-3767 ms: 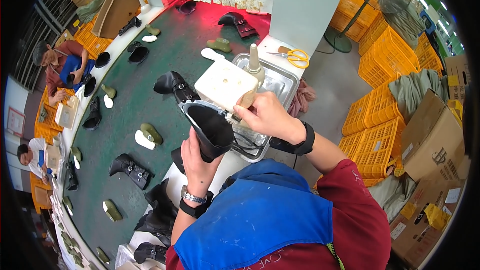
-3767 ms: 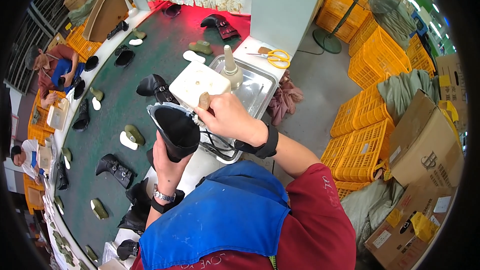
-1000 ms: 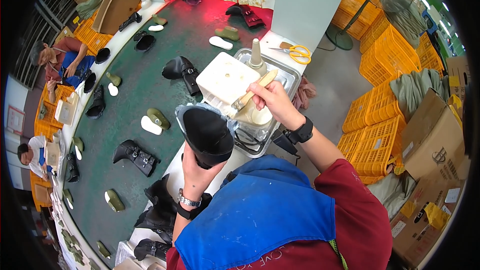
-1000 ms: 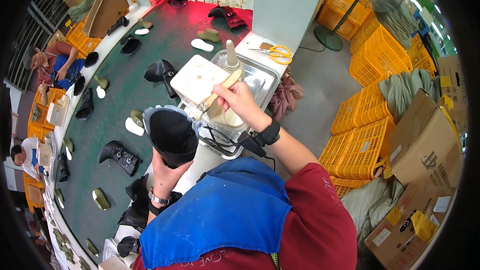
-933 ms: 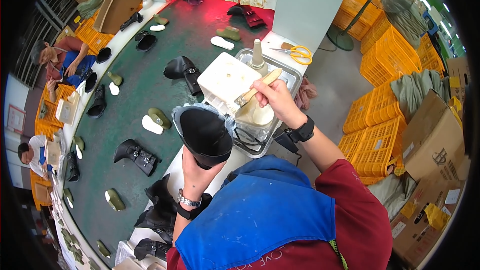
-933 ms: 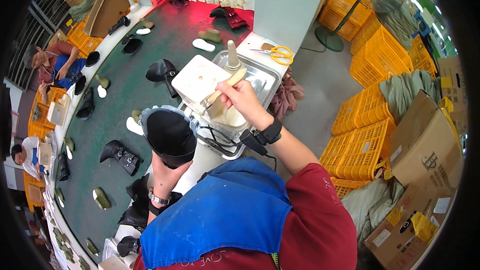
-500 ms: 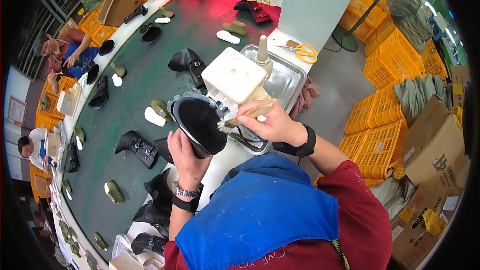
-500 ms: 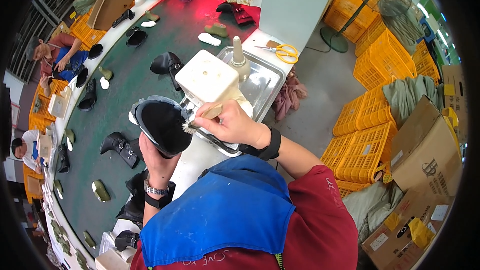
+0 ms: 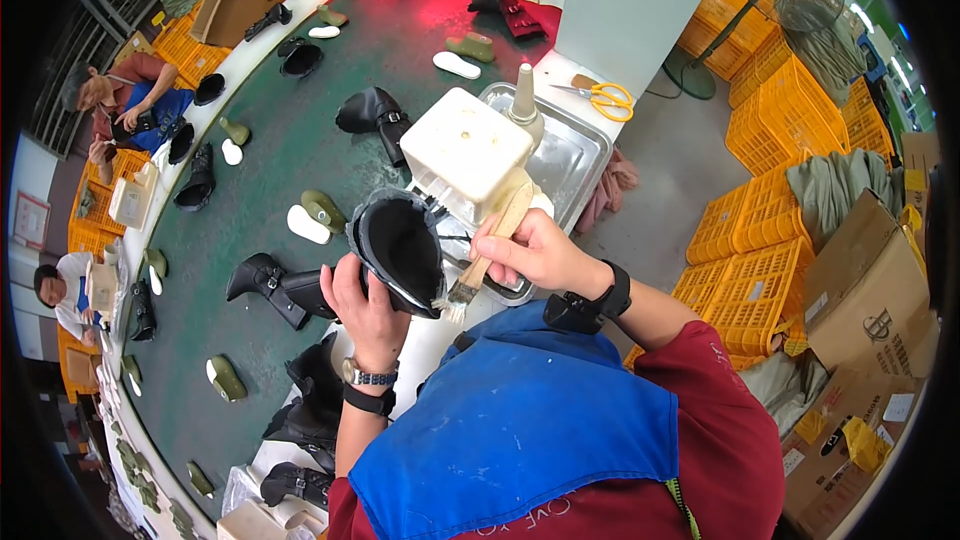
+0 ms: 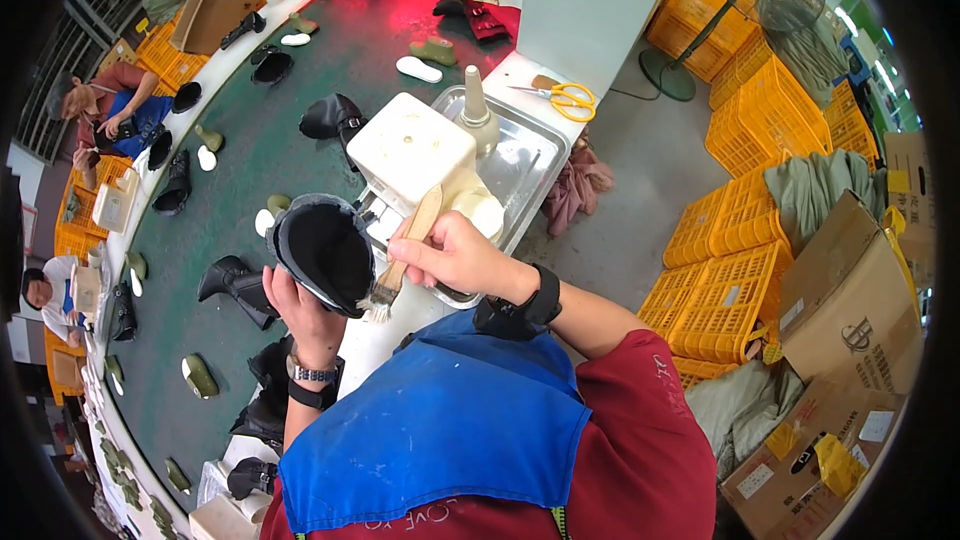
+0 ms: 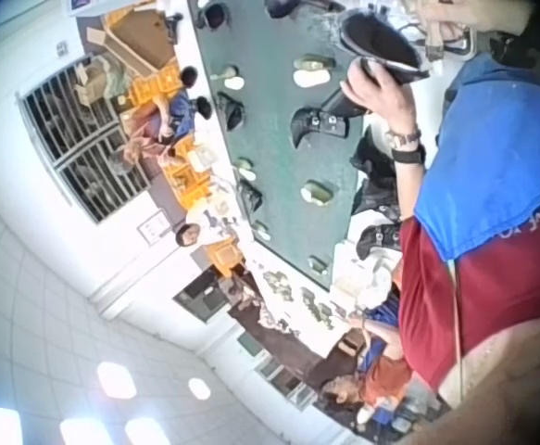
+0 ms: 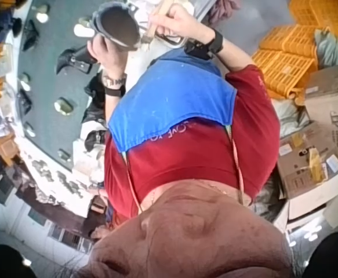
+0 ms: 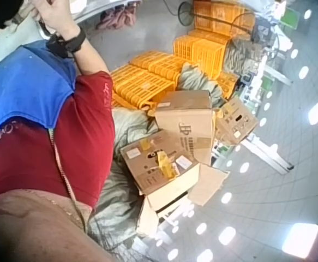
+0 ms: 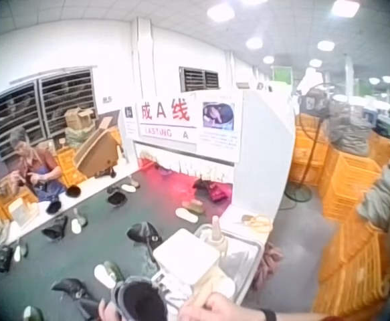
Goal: Apply adhesive or finish to the inside and outside of leather boot components using a brush and a glue container.
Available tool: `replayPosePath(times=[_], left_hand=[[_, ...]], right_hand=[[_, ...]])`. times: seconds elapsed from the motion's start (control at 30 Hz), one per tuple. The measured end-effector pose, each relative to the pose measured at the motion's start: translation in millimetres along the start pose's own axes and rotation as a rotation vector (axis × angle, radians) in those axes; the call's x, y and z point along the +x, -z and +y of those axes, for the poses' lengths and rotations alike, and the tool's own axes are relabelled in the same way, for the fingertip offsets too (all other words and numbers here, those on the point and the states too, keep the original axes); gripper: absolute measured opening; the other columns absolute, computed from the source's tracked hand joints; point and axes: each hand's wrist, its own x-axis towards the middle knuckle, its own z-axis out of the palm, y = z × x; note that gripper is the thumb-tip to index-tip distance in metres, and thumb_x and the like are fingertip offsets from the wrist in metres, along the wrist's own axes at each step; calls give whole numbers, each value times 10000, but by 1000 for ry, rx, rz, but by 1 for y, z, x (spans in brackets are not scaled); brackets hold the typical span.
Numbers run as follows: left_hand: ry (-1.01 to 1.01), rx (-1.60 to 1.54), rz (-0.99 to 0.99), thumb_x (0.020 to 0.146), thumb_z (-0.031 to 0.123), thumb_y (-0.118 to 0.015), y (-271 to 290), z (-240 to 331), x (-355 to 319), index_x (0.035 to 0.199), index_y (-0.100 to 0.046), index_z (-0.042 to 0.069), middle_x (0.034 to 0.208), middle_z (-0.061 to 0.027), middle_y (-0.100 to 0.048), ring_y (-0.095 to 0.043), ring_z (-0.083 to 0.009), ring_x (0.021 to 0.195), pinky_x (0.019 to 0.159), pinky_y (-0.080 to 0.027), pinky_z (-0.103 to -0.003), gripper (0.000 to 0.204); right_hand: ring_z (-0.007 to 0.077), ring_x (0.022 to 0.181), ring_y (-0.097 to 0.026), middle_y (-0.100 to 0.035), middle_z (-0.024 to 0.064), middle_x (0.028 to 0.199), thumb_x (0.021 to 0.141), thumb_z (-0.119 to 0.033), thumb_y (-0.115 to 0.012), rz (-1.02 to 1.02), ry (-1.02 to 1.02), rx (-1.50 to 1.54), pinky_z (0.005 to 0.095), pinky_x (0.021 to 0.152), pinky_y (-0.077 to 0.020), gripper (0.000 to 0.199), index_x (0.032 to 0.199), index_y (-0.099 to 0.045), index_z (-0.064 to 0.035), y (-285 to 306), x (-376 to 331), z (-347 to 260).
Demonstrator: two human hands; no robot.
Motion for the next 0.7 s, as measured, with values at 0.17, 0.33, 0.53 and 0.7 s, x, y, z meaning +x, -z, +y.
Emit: replayPosePath(times=[0.17, 0.33, 0.53, 0.7], left_hand=[[-8, -64, 13, 579, 91, -670, 2, 3, -3, 1053, -466, 24, 1090, -159, -464, -442, -305, 1039, 946, -251, -518, 520], [-13, -102, -14, 571, 88, -678, 1, 2, -3, 1098, -434, 18, 1097, -166, -458, -439, -311, 1042, 944, -253, -524, 585], [128, -307, -72, 608, 128, -735, 10, 4, 1, 1215, -299, 0, 1155, -163, -425, -442, -326, 1063, 945, -286, -510, 758], [853, -1181, -52, 676, 90, -703, -4, -26, -14, 1258, -284, 37, 1208, -81, -436, -449, -222, 1092, 954, -346, -342, 719]], right_hand=[[62, 508, -489, -549, 19, 598, 841, -174, -563, 92, 118, -175, 209, 461, -384, 183, 831, -585, 8, 10, 9, 21], [143, 530, -555, -595, 74, 636, 783, -112, -611, 154, 545, -617, 240, 508, -433, 119, 803, -600, 5, 12, 15, 17], [178, 633, -606, -631, 108, 723, 775, -88, -613, 330, 566, -597, 261, 582, -463, 90, 781, -616, 3, 17, 15, 12], [80, 547, -532, -592, 39, 639, 834, -126, -554, 560, 256, -548, 217, 492, -413, 162, 857, -607, 26, 55, 0, 26]])
